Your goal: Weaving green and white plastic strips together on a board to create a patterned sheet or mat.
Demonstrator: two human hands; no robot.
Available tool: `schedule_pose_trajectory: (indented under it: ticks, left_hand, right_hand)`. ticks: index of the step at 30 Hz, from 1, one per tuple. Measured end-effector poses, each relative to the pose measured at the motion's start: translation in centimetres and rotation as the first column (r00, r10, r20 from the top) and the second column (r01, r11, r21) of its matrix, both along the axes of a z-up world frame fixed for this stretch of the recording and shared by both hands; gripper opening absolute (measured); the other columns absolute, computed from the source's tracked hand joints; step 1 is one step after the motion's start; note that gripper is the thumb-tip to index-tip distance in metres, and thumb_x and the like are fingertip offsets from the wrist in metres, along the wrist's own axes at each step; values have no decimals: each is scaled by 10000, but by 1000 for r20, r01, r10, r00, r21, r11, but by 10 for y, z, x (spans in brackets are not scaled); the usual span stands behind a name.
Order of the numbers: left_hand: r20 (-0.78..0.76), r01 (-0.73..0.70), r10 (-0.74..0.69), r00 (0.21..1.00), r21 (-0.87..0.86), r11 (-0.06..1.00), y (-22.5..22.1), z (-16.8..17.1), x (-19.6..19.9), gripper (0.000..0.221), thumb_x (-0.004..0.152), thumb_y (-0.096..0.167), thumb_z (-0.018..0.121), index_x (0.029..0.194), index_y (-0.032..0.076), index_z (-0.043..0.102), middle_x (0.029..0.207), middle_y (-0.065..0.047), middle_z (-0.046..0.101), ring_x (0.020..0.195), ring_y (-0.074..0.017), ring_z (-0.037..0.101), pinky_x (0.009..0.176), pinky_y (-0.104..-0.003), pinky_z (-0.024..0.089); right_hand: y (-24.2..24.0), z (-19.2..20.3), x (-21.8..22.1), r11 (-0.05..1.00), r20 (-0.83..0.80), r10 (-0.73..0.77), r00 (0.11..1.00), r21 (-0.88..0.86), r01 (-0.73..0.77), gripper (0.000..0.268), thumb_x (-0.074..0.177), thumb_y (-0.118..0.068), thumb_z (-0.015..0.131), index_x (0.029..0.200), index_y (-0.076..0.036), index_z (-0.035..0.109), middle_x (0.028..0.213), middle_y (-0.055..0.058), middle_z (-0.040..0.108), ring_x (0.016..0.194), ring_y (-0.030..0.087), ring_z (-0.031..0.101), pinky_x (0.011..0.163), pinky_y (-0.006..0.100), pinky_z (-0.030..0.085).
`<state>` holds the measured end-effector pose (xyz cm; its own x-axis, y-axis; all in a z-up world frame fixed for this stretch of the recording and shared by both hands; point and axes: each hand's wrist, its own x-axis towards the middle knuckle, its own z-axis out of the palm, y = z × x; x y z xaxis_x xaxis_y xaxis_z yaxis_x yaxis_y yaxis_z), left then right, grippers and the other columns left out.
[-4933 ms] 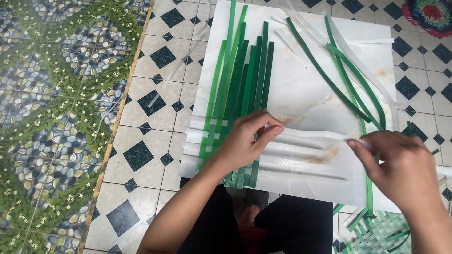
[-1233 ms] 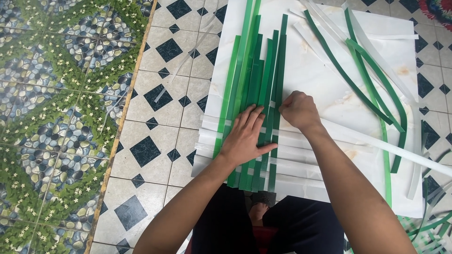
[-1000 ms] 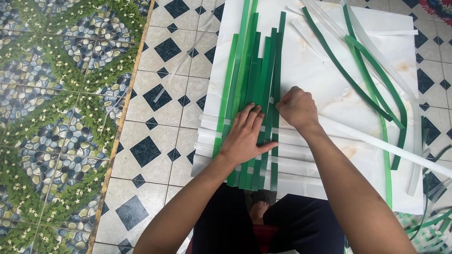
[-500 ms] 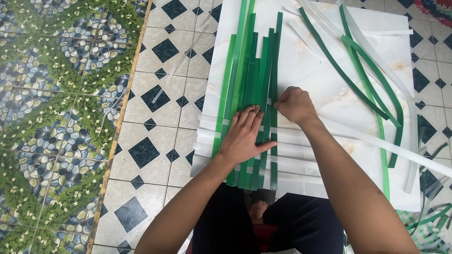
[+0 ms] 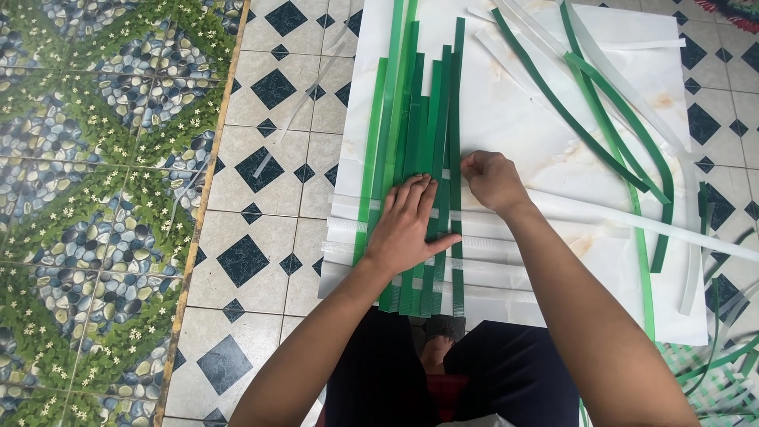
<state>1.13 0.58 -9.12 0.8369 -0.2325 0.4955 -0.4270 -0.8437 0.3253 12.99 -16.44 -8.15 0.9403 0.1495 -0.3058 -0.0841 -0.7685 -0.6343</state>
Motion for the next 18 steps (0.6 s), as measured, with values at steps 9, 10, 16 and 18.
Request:
schedule_pose_trajectory:
  ticks: [9,10,16,18]
  left_hand:
    - [-109,22,-20,994,23,999,1,1,0,869,847,685,522,1349,-25,498,1301,-166,458,1319,-295,402,1047,-450,323]
    - [-108,22,-19,994,24,999,1,0,0,869,847,685,522,1349,-25,498,1301,-166,458,1319,-295,402,1047,-450,323]
    - [-139,18,-15,990,16,1000,3,-2,1,844,849,663,519,1375,2,498,1296,-146,447,1323,-289,392,1047,-442,324]
    - [-122,9,-5,992,30,1000,3,-7,2,856,836,684,517,1380,23,500,1298,-139,441,1329,-282,389,1040,-432,329]
  right_hand:
    - [17,13,-14,984,42,23,999,-178,-15,239,914,-72,555,1050,-174,723,972,52,653,1013,267,614,919,478,335]
    - [15,8,-13,984,44,24,999,-178,-16,239,914,-72,555,1050,-174,723,972,52,653,1013,267,614,919,478,335]
    - [3,22,-22,995,171,88,981,41,-96,234,911,4,574,1134,-4,643,953,173,664,945,319,637,819,443,502]
    - [-1,43,-29,974,178,193,965,-150,-167,282,854,-48,661,1135,-27,655,1023,147,649,1070,326,597,918,459,490]
